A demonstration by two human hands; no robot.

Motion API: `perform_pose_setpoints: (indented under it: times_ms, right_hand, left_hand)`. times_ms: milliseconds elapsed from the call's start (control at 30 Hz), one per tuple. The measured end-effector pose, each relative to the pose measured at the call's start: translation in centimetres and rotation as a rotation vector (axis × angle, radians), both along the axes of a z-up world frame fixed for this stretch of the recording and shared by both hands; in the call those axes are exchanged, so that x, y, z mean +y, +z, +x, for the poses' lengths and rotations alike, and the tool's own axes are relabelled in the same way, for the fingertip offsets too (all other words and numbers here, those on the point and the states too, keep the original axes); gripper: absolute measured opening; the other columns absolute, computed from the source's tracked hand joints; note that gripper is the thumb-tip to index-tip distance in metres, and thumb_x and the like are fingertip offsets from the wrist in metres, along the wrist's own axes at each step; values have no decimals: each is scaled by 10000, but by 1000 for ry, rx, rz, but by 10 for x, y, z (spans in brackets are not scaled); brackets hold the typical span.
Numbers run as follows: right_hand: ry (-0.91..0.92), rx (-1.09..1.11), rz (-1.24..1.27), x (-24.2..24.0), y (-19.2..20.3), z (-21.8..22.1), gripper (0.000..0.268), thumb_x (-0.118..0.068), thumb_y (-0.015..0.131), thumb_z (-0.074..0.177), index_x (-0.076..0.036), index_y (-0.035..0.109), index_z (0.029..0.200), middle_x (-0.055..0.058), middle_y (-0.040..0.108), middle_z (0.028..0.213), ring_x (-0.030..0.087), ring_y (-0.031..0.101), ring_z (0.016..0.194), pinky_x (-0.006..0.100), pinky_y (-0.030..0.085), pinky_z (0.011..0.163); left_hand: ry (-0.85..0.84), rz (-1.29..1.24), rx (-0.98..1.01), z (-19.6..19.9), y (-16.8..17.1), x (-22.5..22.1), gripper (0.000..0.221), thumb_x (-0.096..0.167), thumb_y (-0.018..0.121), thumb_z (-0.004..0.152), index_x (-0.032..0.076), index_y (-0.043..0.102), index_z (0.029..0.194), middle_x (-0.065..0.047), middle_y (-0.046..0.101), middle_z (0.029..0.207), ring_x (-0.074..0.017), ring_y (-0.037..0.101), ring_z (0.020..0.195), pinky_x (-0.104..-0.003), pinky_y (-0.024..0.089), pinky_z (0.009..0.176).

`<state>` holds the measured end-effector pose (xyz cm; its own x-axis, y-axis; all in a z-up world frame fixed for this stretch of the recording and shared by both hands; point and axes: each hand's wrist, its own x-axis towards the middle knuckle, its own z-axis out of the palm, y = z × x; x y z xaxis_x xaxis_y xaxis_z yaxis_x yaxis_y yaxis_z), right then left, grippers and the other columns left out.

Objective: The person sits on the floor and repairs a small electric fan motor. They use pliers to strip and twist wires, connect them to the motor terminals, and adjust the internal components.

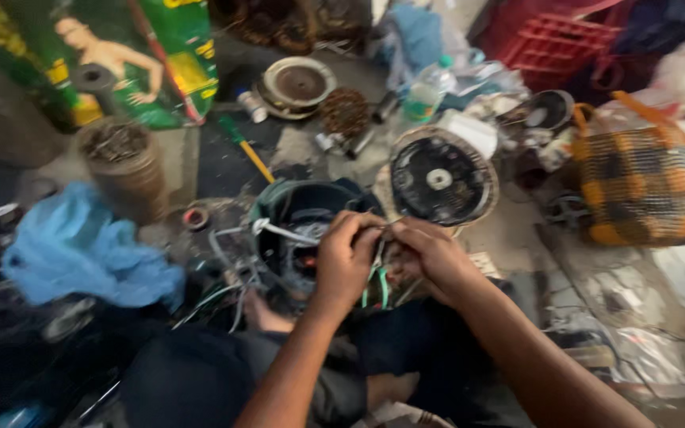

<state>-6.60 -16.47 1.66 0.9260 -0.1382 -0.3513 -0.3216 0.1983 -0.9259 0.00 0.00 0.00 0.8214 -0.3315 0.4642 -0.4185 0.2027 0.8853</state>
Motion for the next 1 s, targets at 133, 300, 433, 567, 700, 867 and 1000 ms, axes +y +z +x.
perform_pose_setpoints:
  times_ms: [133, 300, 433, 567, 700, 867, 1000]
  right_hand:
    - [-47, -540, -1423, 20, 24, -13, 197, -159, 724, 905, -77, 659, 1073, 90, 636, 930, 264, 634, 834, 393, 520, 721]
    - [35, -842, -1722, 27, 44, -9, 181, -139, 762, 901, -76, 673, 1046, 72, 636, 992, 263, 651, 873, 401, 528, 777]
    - [65, -899, -1690, 20, 41, -6, 173, -119, 751, 892, -56, 670, 1030, 81, 638, 997, 261, 648, 867, 395, 527, 772]
    - [-30, -719, -1413, 14, 18, -6, 87, -104, 703, 912, -47, 679, 974, 81, 653, 963, 221, 659, 816, 338, 537, 702]
    - [-139, -139, -281, 8, -3, -1, 160, -139, 651, 990, 13, 697, 1005, 96, 629, 811, 183, 607, 699, 342, 512, 654]
    - [-137, -84, -50, 11, 4, -5, 263, -220, 598, 1018, 21, 688, 1074, 127, 638, 804, 251, 627, 669, 391, 528, 620]
    - [-78, -758, -1498, 22, 26, -15, 266, -133, 715, 890, -27, 624, 1116, 138, 640, 1021, 304, 637, 938, 413, 529, 782]
  left_hand:
    - [-33, -43, 165, -2, -6, -3, 98, 26, 647, 966, 11, 716, 1034, -44, 650, 915, -122, 602, 787, -259, 494, 716]
    - [-87, -112, 262, 0, -17, -8, 106, 24, 651, 974, 1, 724, 1049, 9, 629, 903, -58, 526, 760, -227, 455, 697]
    - [-126, -110, 291, -1, -13, -3, 99, 40, 685, 953, 3, 728, 1034, 18, 615, 897, -50, 529, 746, -227, 454, 679]
    - [-85, -40, 182, -1, -9, 1, 73, 45, 699, 938, 8, 722, 997, -20, 634, 884, -93, 574, 741, -252, 473, 671]
    - [-11, -61, -39, 1, -6, 2, 53, 21, 660, 957, 13, 696, 995, -62, 672, 932, -148, 651, 854, -284, 516, 769]
    - [19, -40, 82, 0, -6, 0, 36, 14, 678, 939, 10, 699, 968, -55, 668, 887, -140, 645, 783, -276, 507, 710]
    - [-76, -73, 248, -1, -5, 0, 43, 4, 686, 959, -5, 721, 981, -76, 629, 861, -145, 539, 725, -282, 441, 649]
